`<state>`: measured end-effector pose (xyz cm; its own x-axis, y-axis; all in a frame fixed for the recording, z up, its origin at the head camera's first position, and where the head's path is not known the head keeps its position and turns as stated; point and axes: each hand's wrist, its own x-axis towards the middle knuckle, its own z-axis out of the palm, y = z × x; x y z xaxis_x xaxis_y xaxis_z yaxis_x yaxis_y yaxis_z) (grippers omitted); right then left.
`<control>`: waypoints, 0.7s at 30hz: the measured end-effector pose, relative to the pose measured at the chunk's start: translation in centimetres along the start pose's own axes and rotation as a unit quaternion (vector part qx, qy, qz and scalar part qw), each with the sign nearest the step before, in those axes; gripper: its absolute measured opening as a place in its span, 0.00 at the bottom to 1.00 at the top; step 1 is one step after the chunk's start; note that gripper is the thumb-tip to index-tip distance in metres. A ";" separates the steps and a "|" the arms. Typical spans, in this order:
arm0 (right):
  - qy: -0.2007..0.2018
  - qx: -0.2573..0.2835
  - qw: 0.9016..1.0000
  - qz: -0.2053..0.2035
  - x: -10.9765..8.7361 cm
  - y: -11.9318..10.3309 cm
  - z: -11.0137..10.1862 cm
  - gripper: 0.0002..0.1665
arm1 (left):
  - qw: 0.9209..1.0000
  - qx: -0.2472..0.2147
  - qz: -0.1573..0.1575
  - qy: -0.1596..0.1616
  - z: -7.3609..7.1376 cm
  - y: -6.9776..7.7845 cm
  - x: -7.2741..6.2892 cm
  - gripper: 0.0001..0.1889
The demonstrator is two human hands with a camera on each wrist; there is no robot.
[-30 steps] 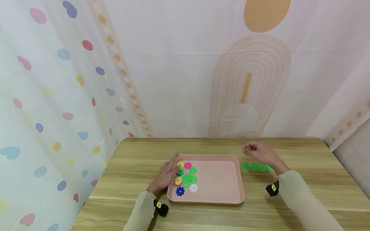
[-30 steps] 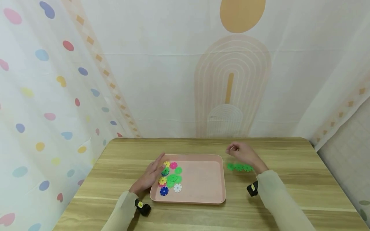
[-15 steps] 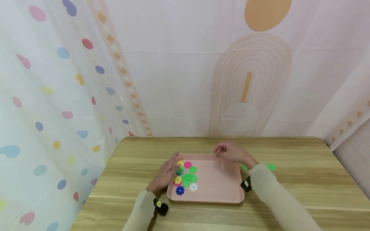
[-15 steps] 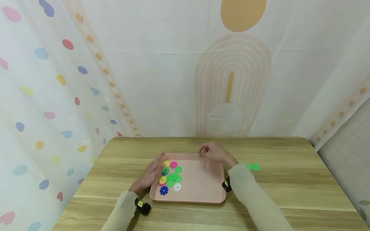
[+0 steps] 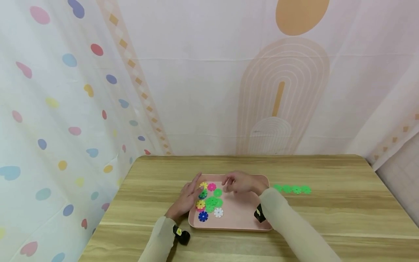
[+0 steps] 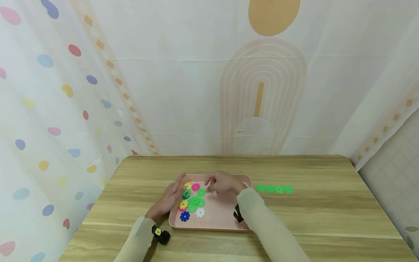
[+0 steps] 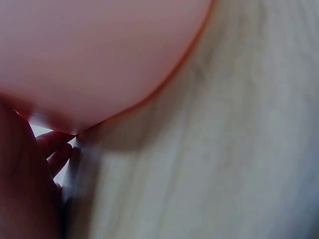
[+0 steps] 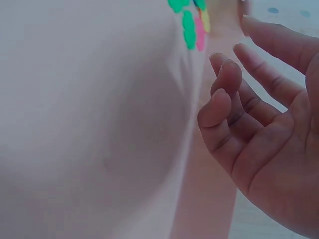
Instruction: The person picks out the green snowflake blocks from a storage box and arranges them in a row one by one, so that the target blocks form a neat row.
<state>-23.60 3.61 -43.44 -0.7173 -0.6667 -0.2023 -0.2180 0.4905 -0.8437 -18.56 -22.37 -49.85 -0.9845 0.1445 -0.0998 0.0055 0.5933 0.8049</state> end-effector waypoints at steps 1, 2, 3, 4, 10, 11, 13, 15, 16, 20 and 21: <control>-0.002 0.005 1.000 0.004 0.2 0.0 0.3 0.12 | 1.000 0.003 0.002 0.001 0.0 0.0 0.0 0.32; -0.004 0.008 1.000 0.010 0.4 0.0 0.7 0.12 | 1.000 0.006 0.005 0.001 0.0 0.0 0.0 0.32; -0.002 0.005 1.000 0.016 0.5 -0.1 1.0 0.12 | 1.000 0.007 0.006 0.002 0.0 0.1 0.0 0.32; 0.001 0.000 1.000 0.019 0.7 -0.1 1.3 0.12 | 1.000 0.009 0.007 0.002 0.0 0.1 -0.1 0.32; 0.022 -0.054 0.998 0.015 1.7 0.3 2.9 0.13 | 1.000 0.013 0.013 0.005 -0.1 0.2 -0.2 0.32; 0.025 -0.063 0.998 0.014 1.8 0.5 3.1 0.13 | 1.000 0.012 0.013 0.005 -0.1 0.3 -0.1 0.32; 0.029 -0.073 0.997 0.010 2.0 0.6 3.4 0.13 | 1.000 0.011 0.012 0.004 0.0 0.2 -0.1 0.32; 0.033 -0.077 0.996 0.009 2.1 0.7 3.6 0.13 | 1.000 0.011 0.010 0.002 0.1 0.1 0.0 0.33; 0.035 -0.077 0.996 0.009 2.2 0.8 3.7 0.13 | 1.000 0.009 0.009 0.002 0.1 0.1 0.0 0.33; 0.043 -0.065 0.997 0.015 2.4 1.0 3.9 0.12 | 1.000 0.004 0.006 -0.001 0.0 0.0 0.1 0.33; 0.044 -0.060 0.997 0.017 2.5 1.1 3.9 0.12 | 1.000 0.003 0.006 -0.002 0.0 0.0 0.1 0.33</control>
<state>-23.05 0.28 -46.79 -0.7798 -0.5991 -0.1815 -0.2662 0.5799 -0.7699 -18.65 -22.41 -49.87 -0.9837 0.1543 -0.0923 0.0182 0.5965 0.8024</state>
